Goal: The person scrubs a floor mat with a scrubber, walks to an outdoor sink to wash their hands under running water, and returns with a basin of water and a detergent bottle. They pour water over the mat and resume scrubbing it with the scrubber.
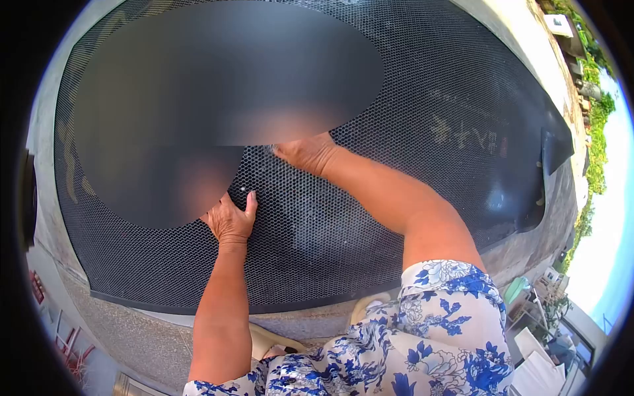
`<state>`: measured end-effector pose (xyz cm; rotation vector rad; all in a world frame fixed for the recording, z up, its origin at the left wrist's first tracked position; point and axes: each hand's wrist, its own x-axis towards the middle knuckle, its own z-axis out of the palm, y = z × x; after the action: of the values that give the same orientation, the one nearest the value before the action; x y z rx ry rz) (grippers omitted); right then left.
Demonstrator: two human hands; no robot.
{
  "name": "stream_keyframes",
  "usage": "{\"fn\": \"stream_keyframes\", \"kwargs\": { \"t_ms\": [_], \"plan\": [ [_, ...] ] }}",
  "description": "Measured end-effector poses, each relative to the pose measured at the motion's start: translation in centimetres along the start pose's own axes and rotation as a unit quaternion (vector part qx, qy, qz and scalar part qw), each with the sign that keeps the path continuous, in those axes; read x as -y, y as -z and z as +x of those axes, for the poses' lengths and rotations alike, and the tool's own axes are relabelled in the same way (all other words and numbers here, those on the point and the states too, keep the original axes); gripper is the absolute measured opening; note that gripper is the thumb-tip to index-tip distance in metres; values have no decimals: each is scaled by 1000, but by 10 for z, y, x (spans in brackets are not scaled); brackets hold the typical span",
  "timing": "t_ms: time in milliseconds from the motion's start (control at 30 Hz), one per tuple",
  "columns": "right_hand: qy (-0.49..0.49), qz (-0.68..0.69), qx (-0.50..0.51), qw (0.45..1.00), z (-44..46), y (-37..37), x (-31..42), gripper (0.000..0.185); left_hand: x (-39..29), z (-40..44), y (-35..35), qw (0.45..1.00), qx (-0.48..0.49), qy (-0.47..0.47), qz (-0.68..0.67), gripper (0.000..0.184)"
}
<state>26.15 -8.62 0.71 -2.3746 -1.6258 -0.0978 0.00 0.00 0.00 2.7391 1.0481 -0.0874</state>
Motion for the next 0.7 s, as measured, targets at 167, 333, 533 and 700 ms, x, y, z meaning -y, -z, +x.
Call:
{"fn": "stream_keyframes", "kwargs": {
  "t_ms": [167, 333, 533, 700],
  "plan": [
    [-432, -92, -69, 895, 18, 21, -104, 31, -8, 4, -9, 1000, -8, 9, 12, 94],
    [-244, -17, -56, 968, -18, 14, 14, 36, -7, 3, -8, 1000, -21, 7, 20, 92],
    [34, 105, 10, 994, -86, 12, 54, 44, -9, 2, -8, 999, -6, 13, 39, 85],
    [-366, -184, -40, 911, -69, 44, -120, 31, -11, 1, -5, 998, 0, 15, 59, 82]
  ]
}}
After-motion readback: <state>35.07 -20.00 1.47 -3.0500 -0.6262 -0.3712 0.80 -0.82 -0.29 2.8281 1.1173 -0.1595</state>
